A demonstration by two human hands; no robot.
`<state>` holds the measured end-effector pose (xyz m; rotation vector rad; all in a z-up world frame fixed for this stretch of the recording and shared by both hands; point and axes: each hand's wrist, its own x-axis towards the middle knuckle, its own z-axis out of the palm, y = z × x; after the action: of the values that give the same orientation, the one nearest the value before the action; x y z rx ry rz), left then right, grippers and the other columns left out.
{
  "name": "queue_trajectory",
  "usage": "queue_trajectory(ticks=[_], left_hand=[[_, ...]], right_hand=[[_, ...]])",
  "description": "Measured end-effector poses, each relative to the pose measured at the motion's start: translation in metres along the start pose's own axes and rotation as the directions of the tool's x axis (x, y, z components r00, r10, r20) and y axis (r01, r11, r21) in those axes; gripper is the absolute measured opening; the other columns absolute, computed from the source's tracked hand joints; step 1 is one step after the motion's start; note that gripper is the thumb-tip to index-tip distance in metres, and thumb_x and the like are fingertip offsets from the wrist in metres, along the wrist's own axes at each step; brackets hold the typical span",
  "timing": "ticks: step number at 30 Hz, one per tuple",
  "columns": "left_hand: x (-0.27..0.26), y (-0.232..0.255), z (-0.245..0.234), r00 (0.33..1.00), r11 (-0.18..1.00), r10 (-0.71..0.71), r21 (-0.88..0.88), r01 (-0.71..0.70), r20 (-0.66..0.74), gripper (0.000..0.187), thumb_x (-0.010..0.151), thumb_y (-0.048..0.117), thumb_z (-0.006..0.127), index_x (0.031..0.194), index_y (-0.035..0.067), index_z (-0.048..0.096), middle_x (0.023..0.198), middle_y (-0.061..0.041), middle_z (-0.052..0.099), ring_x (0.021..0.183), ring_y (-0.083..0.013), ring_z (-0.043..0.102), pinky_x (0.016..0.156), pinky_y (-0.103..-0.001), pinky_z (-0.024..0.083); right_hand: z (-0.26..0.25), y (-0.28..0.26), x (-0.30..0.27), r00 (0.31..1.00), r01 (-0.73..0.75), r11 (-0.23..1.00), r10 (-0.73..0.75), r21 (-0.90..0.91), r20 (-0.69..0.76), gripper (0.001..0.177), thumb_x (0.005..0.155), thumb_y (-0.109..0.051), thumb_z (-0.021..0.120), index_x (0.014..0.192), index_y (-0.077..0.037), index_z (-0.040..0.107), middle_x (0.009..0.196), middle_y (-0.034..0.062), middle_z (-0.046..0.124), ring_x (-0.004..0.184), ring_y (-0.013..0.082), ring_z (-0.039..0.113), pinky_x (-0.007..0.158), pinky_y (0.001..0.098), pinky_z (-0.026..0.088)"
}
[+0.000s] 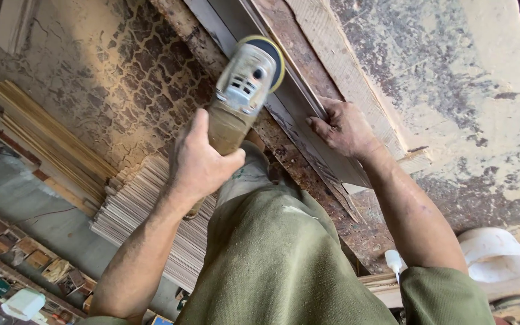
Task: Applying filler and sanding wooden strips smooth using an angle grinder and a sanding block.
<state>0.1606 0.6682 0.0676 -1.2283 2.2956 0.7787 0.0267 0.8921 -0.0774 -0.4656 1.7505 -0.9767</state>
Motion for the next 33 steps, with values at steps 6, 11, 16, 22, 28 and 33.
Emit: queue_trajectory(ticks=[6,11,16,22,28,33], left_hand=[[0.018,0.006,-0.017,0.995,1.000,0.017,0.007,-0.017,-0.095,0.060,0.059,0.028,0.078,0.112,0.013,0.056,0.096,-0.029,0.066,0.099,-0.0537,0.066,0.079,-0.062,0.050],[0.016,0.003,-0.017,0.998,1.000,0.012,0.015,-0.011,-0.059,0.062,0.058,0.026,0.079,0.115,0.012,0.056,0.099,-0.027,0.066,0.099,-0.0525,0.068,0.079,-0.062,0.051],[0.002,-0.005,-0.004,0.999,1.000,-0.007,0.019,0.006,0.035,0.066,0.059,0.030,0.080,0.118,0.013,0.056,0.103,-0.027,0.067,0.102,-0.0520,0.067,0.081,-0.061,0.052],[-0.007,-0.025,-0.027,0.997,0.997,0.071,0.000,-0.071,0.036,0.071,0.054,0.035,0.086,0.115,0.012,0.058,0.103,-0.028,0.067,0.102,-0.0535,0.066,0.083,-0.061,0.053],[0.021,-0.062,-0.097,0.814,0.783,0.574,0.348,-0.515,-0.087,0.070,0.056,0.042,0.094,0.110,0.007,0.065,0.096,-0.022,0.068,0.092,-0.0444,0.071,0.072,-0.054,0.057],[0.080,-0.037,-0.157,0.540,0.454,0.840,0.474,-0.754,0.053,0.069,0.064,0.052,0.092,0.111,0.008,0.067,0.098,-0.011,0.069,0.095,-0.0319,0.071,0.075,-0.044,0.059]], right_hand=[[0.010,0.027,0.006,1.000,0.011,1.000,-0.010,0.021,-0.011,0.032,0.093,-0.028,0.070,0.123,-0.020,0.070,0.093,0.0192,0.070,0.092,0.0434,0.070,0.079,0.0542,0.055],[0.012,0.025,0.006,1.000,-0.002,1.000,0.002,-0.006,-0.018,0.032,0.093,-0.029,0.070,0.125,-0.022,0.070,0.094,0.0196,0.069,0.093,0.0452,0.069,0.080,0.0551,0.055],[0.011,0.024,0.007,0.997,-0.052,0.993,0.045,-0.103,-0.068,0.026,0.095,-0.034,0.071,0.113,-0.016,0.070,0.080,0.0212,0.068,0.084,0.0446,0.070,0.076,0.0521,0.056],[0.006,0.063,-0.005,0.986,0.007,1.000,-0.006,0.007,-0.165,0.034,0.097,-0.040,0.073,0.098,-0.007,0.063,0.076,0.0242,0.064,0.076,0.0437,0.069,0.068,0.0500,0.052],[-0.067,0.035,-0.058,0.988,-0.122,0.989,0.114,-0.078,-0.107,0.039,0.085,-0.046,0.078,0.083,-0.008,0.068,0.070,0.0174,0.071,0.072,0.0351,0.070,0.074,0.0469,0.054],[-0.069,0.081,-0.048,0.823,-0.450,0.841,0.261,-0.298,-0.505,0.063,0.105,-0.068,0.054,0.095,-0.009,0.075,0.087,0.0219,0.075,0.094,0.0461,0.072,0.083,0.0539,0.055]])
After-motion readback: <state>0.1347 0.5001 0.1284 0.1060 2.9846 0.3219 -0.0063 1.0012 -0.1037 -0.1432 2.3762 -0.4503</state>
